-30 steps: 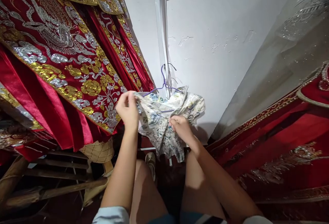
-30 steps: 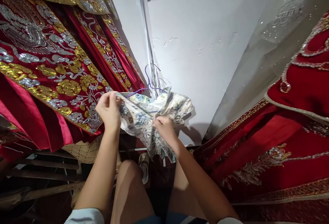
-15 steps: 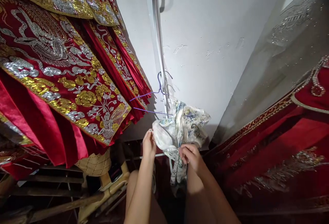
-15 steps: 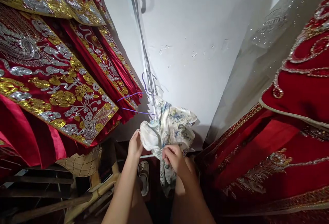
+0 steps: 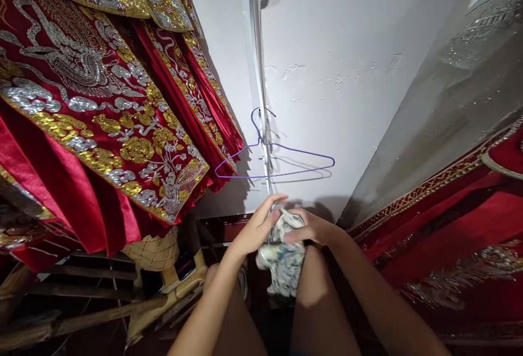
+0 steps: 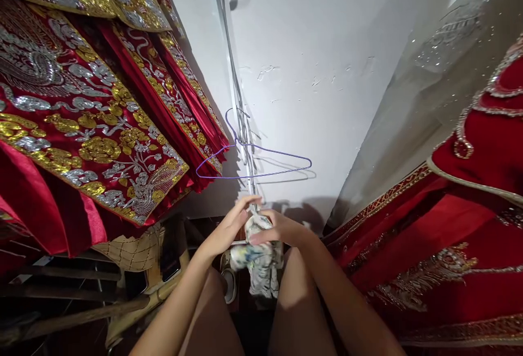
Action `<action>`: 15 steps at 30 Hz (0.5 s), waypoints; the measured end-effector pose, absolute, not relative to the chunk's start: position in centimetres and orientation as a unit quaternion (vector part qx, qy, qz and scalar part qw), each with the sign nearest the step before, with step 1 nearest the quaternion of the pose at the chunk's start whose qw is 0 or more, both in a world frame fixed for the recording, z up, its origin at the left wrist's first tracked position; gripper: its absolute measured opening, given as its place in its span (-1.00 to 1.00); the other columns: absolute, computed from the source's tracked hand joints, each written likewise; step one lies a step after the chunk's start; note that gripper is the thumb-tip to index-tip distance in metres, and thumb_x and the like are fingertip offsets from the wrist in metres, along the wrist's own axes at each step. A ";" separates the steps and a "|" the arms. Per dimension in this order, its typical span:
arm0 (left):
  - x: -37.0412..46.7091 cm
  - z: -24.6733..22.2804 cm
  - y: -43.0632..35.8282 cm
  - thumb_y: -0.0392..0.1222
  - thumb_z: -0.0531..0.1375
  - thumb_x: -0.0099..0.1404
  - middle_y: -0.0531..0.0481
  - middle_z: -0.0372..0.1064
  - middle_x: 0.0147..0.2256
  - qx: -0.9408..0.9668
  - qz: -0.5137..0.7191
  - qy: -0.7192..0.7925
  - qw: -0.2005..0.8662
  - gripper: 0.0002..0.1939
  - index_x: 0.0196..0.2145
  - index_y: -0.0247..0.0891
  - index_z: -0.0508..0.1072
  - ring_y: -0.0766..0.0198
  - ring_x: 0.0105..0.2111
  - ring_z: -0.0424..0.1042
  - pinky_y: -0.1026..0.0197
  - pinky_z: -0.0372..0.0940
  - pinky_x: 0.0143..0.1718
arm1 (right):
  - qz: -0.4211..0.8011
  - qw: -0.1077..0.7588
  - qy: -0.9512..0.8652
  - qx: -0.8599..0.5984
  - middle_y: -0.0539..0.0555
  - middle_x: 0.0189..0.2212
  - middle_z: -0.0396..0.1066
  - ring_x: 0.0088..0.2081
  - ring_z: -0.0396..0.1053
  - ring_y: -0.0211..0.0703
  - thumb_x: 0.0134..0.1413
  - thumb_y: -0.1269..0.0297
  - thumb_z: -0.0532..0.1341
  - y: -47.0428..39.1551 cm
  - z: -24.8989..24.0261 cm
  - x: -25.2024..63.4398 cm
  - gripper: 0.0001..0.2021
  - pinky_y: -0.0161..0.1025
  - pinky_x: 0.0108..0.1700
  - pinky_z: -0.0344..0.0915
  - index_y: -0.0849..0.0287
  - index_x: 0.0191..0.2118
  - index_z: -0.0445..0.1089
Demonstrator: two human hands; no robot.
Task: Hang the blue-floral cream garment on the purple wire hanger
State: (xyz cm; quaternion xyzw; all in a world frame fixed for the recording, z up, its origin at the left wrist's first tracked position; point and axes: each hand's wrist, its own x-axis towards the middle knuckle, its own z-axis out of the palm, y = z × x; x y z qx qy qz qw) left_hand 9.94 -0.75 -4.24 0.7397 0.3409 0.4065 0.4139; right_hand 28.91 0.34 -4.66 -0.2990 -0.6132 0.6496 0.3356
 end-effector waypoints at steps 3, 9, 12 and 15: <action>7.2 -6.3 -1.2 0.24 -0.07 0.45 -0.05 0.43 -0.31 0.762 0.233 0.338 0.500 -0.42 -0.27 -0.29 0.50 0.15 -0.27 0.38 0.19 0.29 -0.14 | 0.563 0.292 -0.713 -0.299 0.00 -0.45 0.45 -0.37 0.39 -0.11 -0.06 0.27 0.36 1.6 -1.7 29.9 -0.89 -0.22 -0.30 0.30 0.16 -0.38 0.48; 1.6 -6.8 -2.3 0.17 0.06 0.39 -0.01 0.41 -0.42 0.791 0.114 0.500 0.332 -0.53 -0.43 -0.28 0.40 0.21 -0.41 0.34 0.25 0.19 -0.35 | 0.286 0.455 -0.713 -0.450 0.09 -0.01 0.51 0.03 0.41 0.06 0.08 0.28 0.21 8.3 -2.5 29.1 -0.63 -0.12 0.05 0.27 0.06 0.04 0.49; -0.7 -5.0 -2.0 0.09 -0.01 0.41 -0.15 0.52 -0.35 0.783 0.062 0.584 0.205 -0.54 -0.41 -0.27 0.48 0.05 -0.31 0.45 0.14 0.28 -0.23 | 0.283 0.432 -0.690 -0.507 0.15 -0.17 0.56 -0.09 0.46 0.11 0.13 0.15 0.17 10.9 -4.7 29.2 -0.73 -0.11 -0.06 0.30 0.16 -0.18 0.54; -2.0 -3.7 -1.4 -0.05 -0.04 0.40 -0.32 0.51 0.00 0.773 0.055 0.624 0.104 -0.59 -0.28 -0.28 0.56 -0.15 0.05 0.41 -0.04 0.27 0.06 | 0.278 0.429 -0.669 -0.540 0.13 -0.37 0.55 -0.28 0.45 0.07 0.11 0.08 0.17 11.5 -5.7 30.4 -0.72 -0.13 -0.21 0.28 0.19 -0.36 0.48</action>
